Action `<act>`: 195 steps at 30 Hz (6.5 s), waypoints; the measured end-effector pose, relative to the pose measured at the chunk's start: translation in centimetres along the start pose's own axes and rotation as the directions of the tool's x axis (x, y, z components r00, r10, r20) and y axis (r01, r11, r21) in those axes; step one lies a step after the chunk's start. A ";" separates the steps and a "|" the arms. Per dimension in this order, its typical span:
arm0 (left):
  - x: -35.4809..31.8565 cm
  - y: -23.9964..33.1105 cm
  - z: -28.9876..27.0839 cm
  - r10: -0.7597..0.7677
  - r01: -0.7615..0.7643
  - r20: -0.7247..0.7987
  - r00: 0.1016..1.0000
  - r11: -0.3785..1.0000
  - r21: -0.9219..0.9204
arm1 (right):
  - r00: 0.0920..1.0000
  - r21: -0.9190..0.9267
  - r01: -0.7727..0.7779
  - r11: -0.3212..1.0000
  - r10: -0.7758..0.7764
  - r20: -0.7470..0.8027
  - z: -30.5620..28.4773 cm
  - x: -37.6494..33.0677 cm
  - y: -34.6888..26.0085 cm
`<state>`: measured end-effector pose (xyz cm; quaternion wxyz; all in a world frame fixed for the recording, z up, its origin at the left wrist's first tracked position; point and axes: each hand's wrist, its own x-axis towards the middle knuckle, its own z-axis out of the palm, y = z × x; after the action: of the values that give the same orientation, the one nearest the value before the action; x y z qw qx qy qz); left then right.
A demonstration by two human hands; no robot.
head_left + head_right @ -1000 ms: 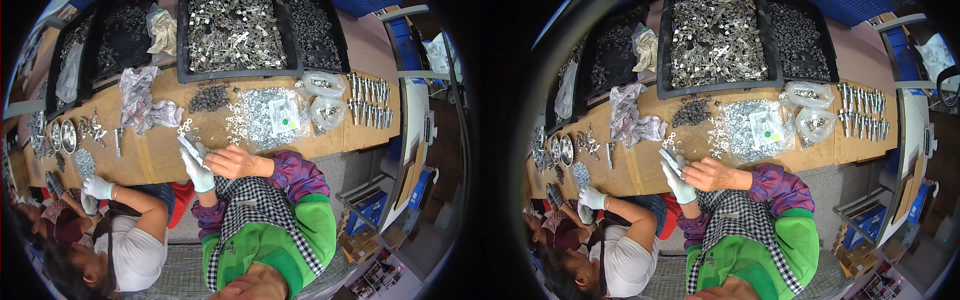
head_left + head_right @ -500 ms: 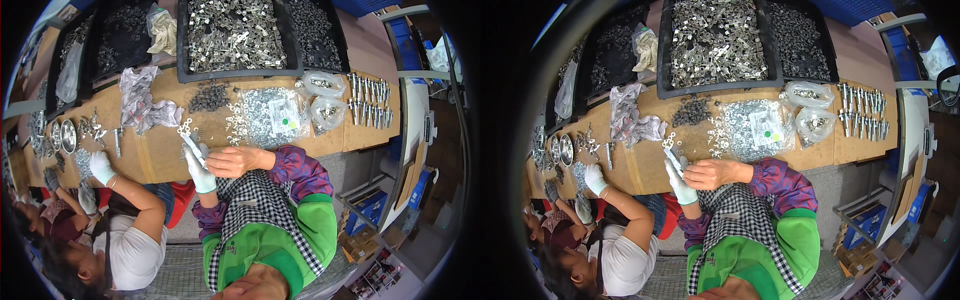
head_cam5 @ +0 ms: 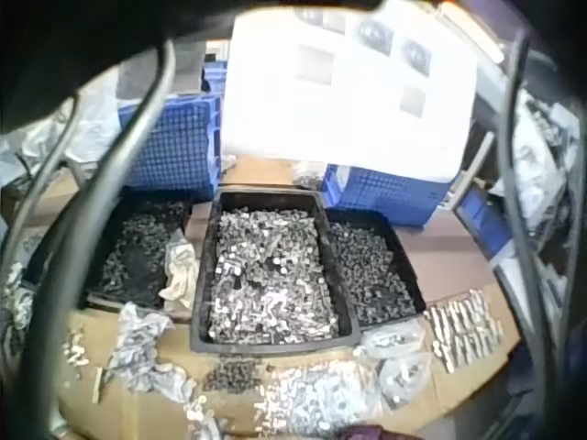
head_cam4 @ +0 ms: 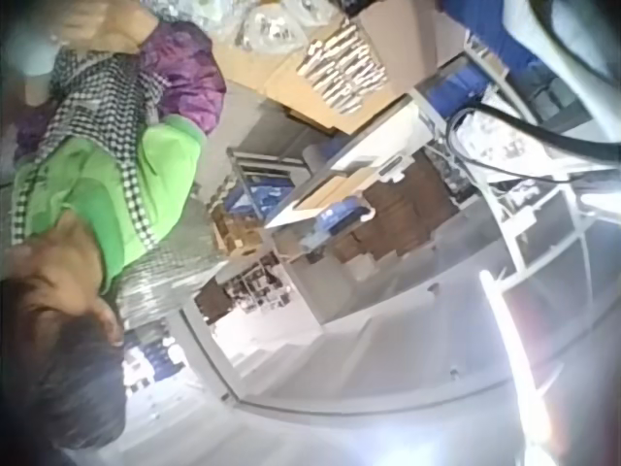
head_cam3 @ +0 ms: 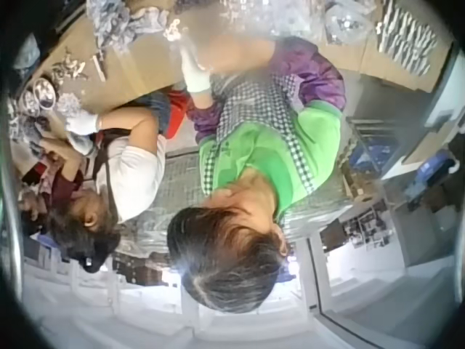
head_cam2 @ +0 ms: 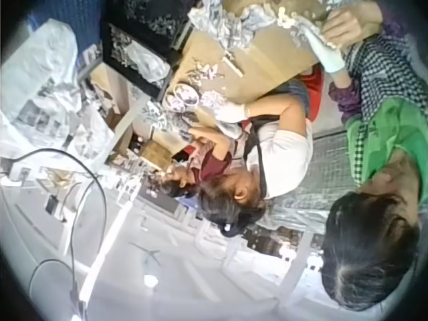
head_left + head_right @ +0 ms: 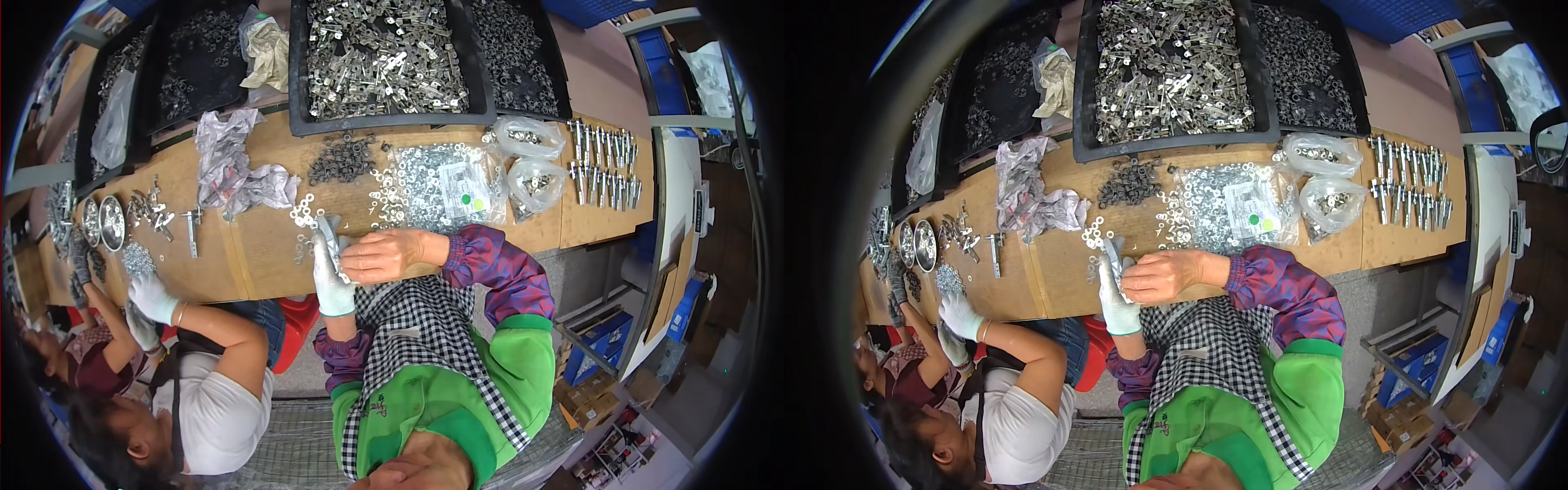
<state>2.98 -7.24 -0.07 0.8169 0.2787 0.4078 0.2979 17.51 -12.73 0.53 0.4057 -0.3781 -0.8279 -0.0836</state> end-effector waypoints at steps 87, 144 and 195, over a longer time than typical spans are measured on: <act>1.5 -1.6 1.7 -0.104 0.129 0.135 0.985 0.973 -0.190 | 0.396 -0.599 -0.756 0.265 0.914 -0.094 -13.3 -5.1 -1.4; 0.2 -2.7 4.6 -0.135 0.140 0.079 0.988 0.988 -0.065 | 0.904 -0.298 -0.405 0.864 0.428 0.013 -5.4 -1.4 -3.7; 0.0 -1.9 4.5 0.026 -0.025 -0.008 1.000 0.994 0.109 | 0.782 -0.263 -0.567 0.781 0.610 0.125 -5.6 0.9 -4.3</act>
<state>7.24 -9.48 0.87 0.7947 0.3265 0.4238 0.2868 17.61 -17.76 5.60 0.2820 -0.6660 -0.6906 -0.0004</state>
